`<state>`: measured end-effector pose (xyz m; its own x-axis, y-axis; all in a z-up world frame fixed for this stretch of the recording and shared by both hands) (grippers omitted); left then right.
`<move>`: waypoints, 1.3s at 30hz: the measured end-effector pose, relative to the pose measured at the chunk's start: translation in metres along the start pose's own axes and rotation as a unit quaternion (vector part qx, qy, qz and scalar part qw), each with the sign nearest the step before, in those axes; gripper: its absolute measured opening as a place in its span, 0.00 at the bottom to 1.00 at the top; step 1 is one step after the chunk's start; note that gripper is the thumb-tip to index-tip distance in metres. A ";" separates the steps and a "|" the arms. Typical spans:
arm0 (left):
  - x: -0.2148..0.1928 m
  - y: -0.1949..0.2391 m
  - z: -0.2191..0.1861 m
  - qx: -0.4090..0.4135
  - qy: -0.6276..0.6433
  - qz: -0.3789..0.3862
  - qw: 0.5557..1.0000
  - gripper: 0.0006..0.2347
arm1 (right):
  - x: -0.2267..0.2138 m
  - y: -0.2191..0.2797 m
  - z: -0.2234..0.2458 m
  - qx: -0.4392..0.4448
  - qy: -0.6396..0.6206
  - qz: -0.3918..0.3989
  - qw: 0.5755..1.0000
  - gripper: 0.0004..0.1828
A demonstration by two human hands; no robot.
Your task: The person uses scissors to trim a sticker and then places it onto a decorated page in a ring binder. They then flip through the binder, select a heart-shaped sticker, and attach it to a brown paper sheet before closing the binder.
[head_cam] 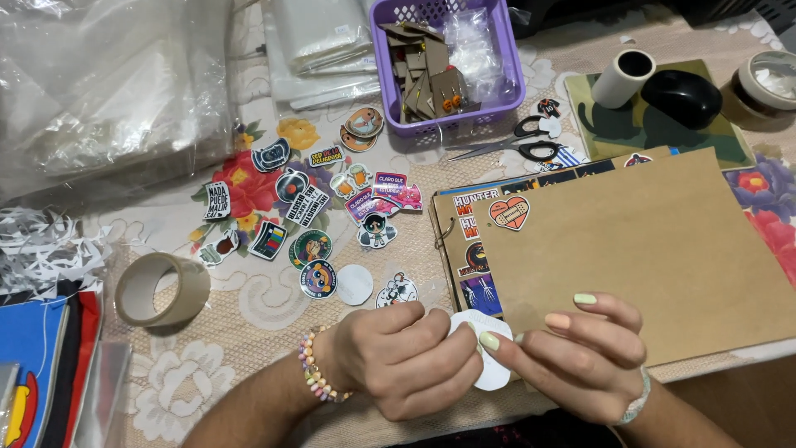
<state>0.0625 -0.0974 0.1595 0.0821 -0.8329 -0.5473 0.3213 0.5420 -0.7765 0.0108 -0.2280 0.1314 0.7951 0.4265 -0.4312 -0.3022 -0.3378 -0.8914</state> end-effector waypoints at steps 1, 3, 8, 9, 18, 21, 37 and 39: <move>-0.001 -0.002 -0.001 -0.002 0.002 0.000 1.000 0.09 | -0.002 0.002 0.001 0.002 0.000 0.002 1.000 0.06; 0.004 -0.005 0.005 -0.037 0.001 0.030 0.999 0.09 | -0.002 0.008 -0.004 0.043 -0.005 0.029 0.999 0.07; 0.025 0.007 0.009 -0.094 0.043 0.024 0.994 0.09 | 0.003 0.041 -0.018 0.077 -0.061 0.109 0.989 0.07; 0.028 0.011 0.010 -0.111 0.055 0.003 0.992 0.08 | 0.010 0.055 -0.028 0.128 -0.115 0.153 0.973 0.07; 0.193 0.076 0.067 -0.255 0.114 0.307 0.910 0.28 | 0.073 0.145 -0.213 0.711 -0.236 0.116 0.652 0.16; 0.219 0.089 0.068 -0.288 0.148 0.333 0.886 0.37 | 0.089 0.163 -0.222 0.694 -0.260 0.108 0.662 0.17; 0.230 0.103 0.060 -0.250 0.099 0.391 0.880 0.44 | 0.101 0.185 -0.217 0.711 -0.176 0.161 0.662 0.14; 0.229 0.101 0.061 -0.246 0.092 0.388 0.883 0.43 | 0.100 0.182 -0.217 0.708 -0.168 0.157 0.667 0.15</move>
<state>0.1713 -0.2401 -0.0257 -0.0720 -0.1817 -0.9807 -0.2175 0.9625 -0.1624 0.1494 -0.4290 -0.0435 0.4845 0.7659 -0.4227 -0.8092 0.5759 0.1159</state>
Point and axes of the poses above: each hand's wrist, its own y-axis away from the middle knuckle, its own x-axis out of the palm, z = x × y, the point moved 9 cm from there along -y, towards the middle knuckle, and after that the axes turned 2 degrees about -z, right-handed, at the moved point
